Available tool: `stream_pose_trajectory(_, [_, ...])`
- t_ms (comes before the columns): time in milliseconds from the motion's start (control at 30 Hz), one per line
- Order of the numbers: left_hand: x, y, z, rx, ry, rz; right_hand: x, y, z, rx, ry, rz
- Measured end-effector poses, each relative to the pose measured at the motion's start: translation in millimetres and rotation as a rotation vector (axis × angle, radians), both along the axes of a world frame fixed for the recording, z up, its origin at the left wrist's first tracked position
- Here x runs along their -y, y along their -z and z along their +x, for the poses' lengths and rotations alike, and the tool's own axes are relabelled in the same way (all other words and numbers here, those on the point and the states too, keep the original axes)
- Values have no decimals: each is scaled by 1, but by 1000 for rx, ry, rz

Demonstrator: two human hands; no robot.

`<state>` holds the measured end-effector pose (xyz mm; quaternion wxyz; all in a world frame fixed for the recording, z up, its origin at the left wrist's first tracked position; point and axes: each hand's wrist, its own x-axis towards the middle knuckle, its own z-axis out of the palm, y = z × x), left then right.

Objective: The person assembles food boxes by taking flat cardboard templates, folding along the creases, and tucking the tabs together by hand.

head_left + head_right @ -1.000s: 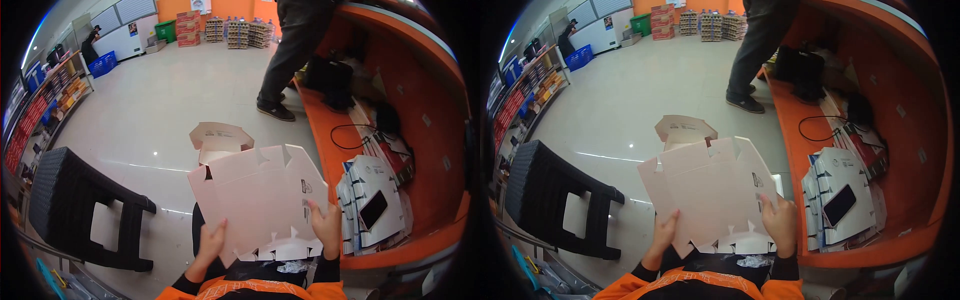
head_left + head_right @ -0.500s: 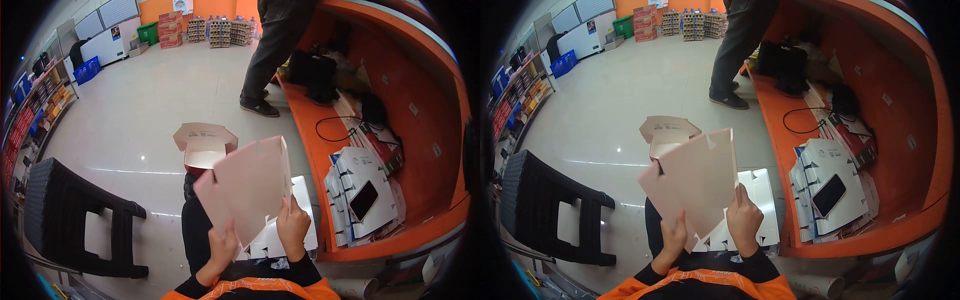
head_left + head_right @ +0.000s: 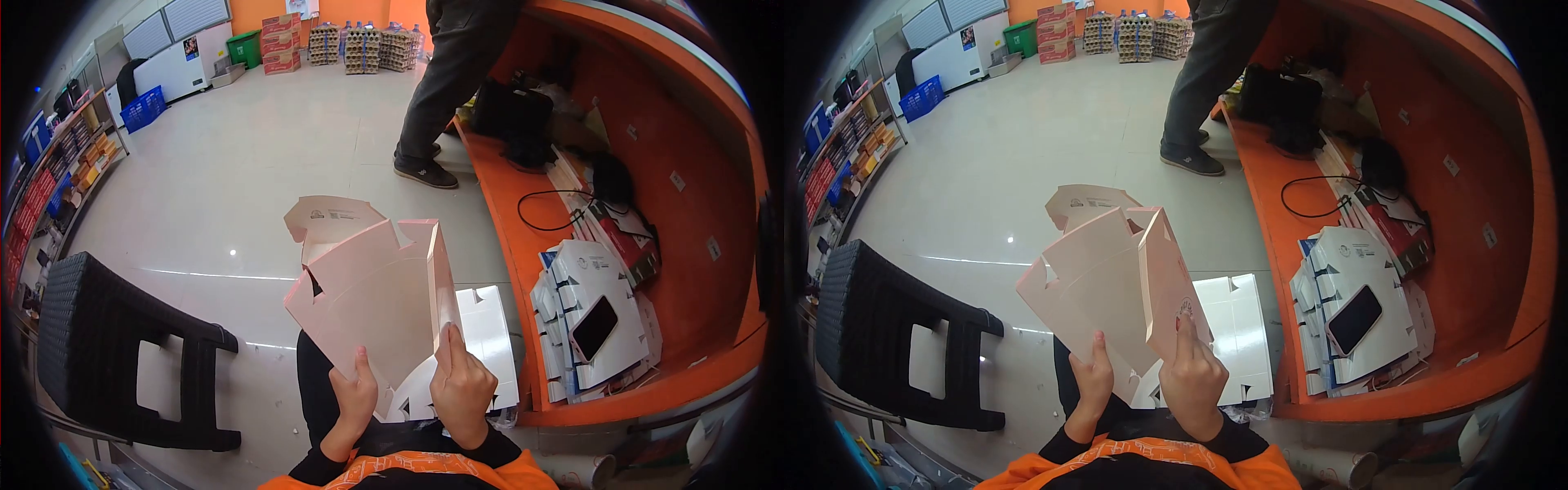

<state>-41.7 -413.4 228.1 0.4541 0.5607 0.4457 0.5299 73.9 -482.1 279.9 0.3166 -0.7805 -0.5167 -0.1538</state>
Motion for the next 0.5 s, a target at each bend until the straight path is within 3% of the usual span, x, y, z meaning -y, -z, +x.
stream_pose_trajectory(200, [13,1,1,-23,26,22,-6,9,-5,32,18,11])
stream_pose_trajectory(333, [15,7,6,-192,80,168,-1,17,-25,-62,-89,-77])
stream_pose_trajectory(367, [17,25,10,-127,139,210,-2,26,-33,-73,-123,-41])
stream_pose_trajectory(500, [5,22,13,-141,179,170,-8,30,-26,-190,-168,-52])
